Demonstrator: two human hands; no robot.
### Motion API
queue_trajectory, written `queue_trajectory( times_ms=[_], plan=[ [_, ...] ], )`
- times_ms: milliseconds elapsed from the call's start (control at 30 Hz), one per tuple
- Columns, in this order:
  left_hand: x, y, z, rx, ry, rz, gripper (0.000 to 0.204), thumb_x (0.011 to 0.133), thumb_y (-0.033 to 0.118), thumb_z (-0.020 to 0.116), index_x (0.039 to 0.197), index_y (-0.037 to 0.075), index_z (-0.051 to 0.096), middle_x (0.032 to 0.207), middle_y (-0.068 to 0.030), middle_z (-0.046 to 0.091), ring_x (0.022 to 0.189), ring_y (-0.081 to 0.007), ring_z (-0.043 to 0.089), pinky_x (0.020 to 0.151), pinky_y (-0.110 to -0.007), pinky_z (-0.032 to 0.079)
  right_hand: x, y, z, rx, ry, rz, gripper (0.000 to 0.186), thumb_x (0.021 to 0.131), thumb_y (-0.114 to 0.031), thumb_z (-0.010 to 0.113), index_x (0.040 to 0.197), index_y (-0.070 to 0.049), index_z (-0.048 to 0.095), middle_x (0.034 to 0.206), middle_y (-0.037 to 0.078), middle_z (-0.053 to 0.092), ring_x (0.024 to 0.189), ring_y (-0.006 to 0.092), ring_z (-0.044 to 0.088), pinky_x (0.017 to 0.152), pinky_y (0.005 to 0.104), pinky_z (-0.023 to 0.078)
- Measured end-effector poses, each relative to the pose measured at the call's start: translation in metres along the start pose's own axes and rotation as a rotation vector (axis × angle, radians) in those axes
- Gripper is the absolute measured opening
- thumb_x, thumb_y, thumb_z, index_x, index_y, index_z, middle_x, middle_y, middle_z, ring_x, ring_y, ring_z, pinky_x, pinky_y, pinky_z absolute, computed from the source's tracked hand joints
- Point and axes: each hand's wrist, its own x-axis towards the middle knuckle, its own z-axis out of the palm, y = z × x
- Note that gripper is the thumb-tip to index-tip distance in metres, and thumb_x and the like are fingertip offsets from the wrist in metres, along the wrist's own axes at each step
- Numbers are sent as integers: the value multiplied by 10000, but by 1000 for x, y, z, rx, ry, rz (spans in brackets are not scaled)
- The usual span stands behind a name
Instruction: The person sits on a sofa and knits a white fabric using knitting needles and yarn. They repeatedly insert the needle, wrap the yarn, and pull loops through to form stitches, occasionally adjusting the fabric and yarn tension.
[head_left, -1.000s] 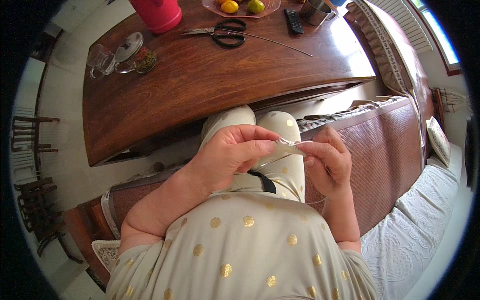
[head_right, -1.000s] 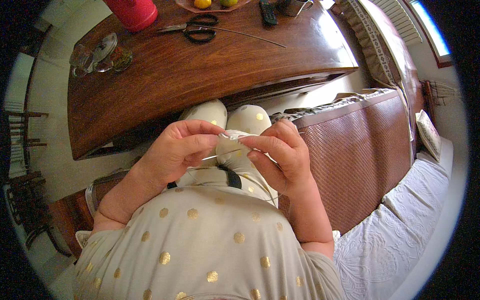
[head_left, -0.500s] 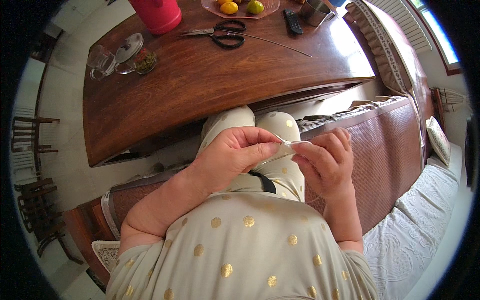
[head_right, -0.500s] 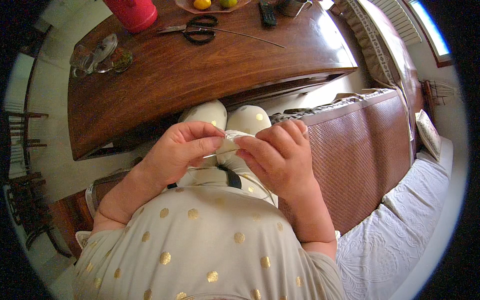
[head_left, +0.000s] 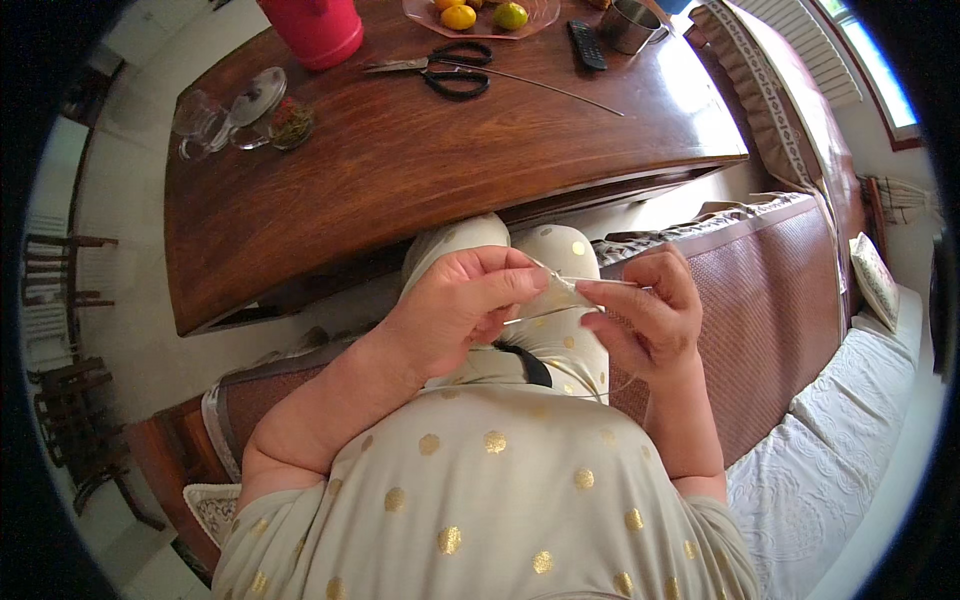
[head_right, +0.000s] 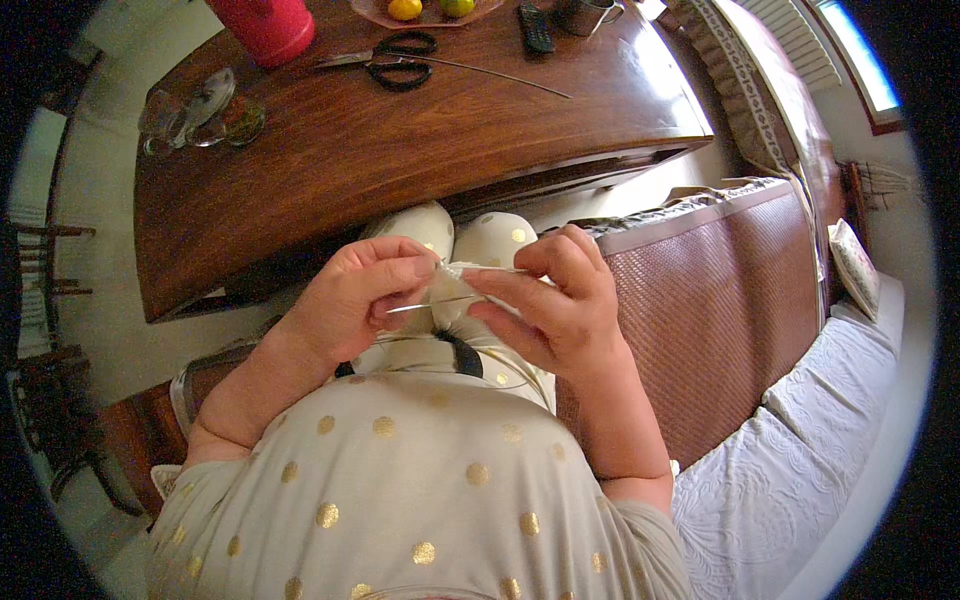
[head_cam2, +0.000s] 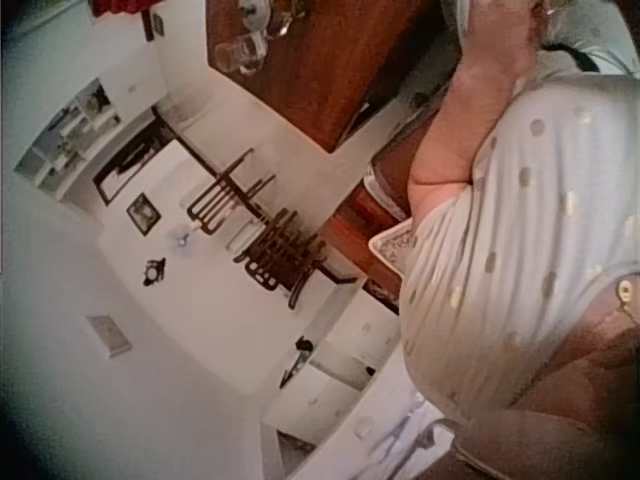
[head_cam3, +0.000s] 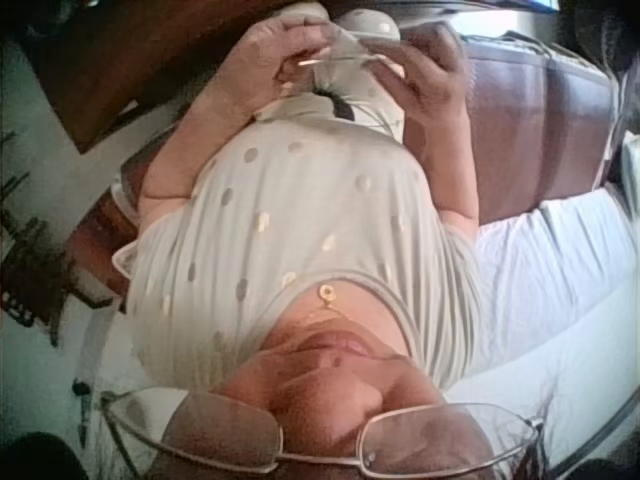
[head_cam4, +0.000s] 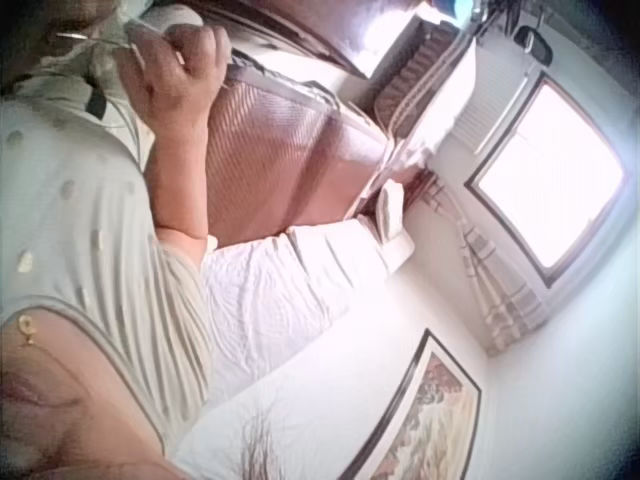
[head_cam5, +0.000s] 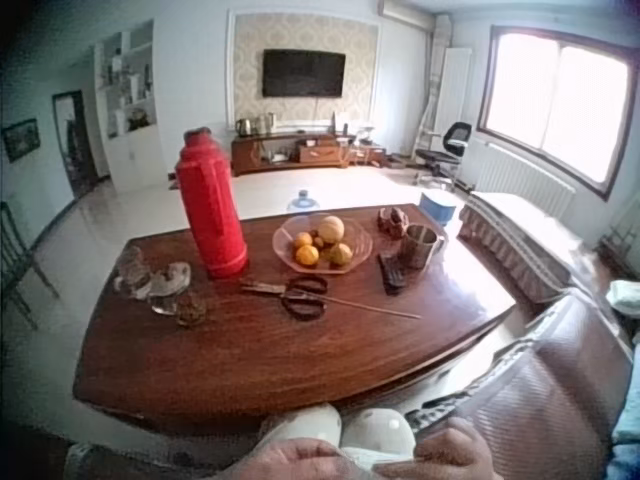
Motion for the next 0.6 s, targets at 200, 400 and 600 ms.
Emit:
queue_trajectory(
  times_ms=[200, 400, 600],
  plan=[
    [4, 7, -4, -103, -114, -49, 140, 852, 122, 573, 947, 34, 624, 636, 23, 482, 509, -43, 360, 451, -192, 274, -9, 13, -3, 404, -103, 248, 188, 763, -50, 667, 946, -66, 707, 805, 75, 552, 715, 192, 537, 622, 287, 441],
    [3, 4, -4, -3, -51, 24, 129, 838, 119, 639, 941, 45, 618, 648, 39, 493, 511, -34, 362, 447, -189, 281, -6, 12, -8, 473, -166, 228, 230, 797, -29, 612, 1015, -47, 682, 842, 97, 572, 746, 217, 558, 652, 299, 454],
    [8, -2, -3, -159, -20, 47, 76, 852, 96, 632, 914, 91, 588, 679, 46, 514, 513, -31, 387, 438, -168, 308, -4, -8, -7, 79, -117, 96, 338, 733, -53, 641, 1071, -71, 646, 853, 68, 544, 756, 222, 536, 721, 355, 417]
  ],
)
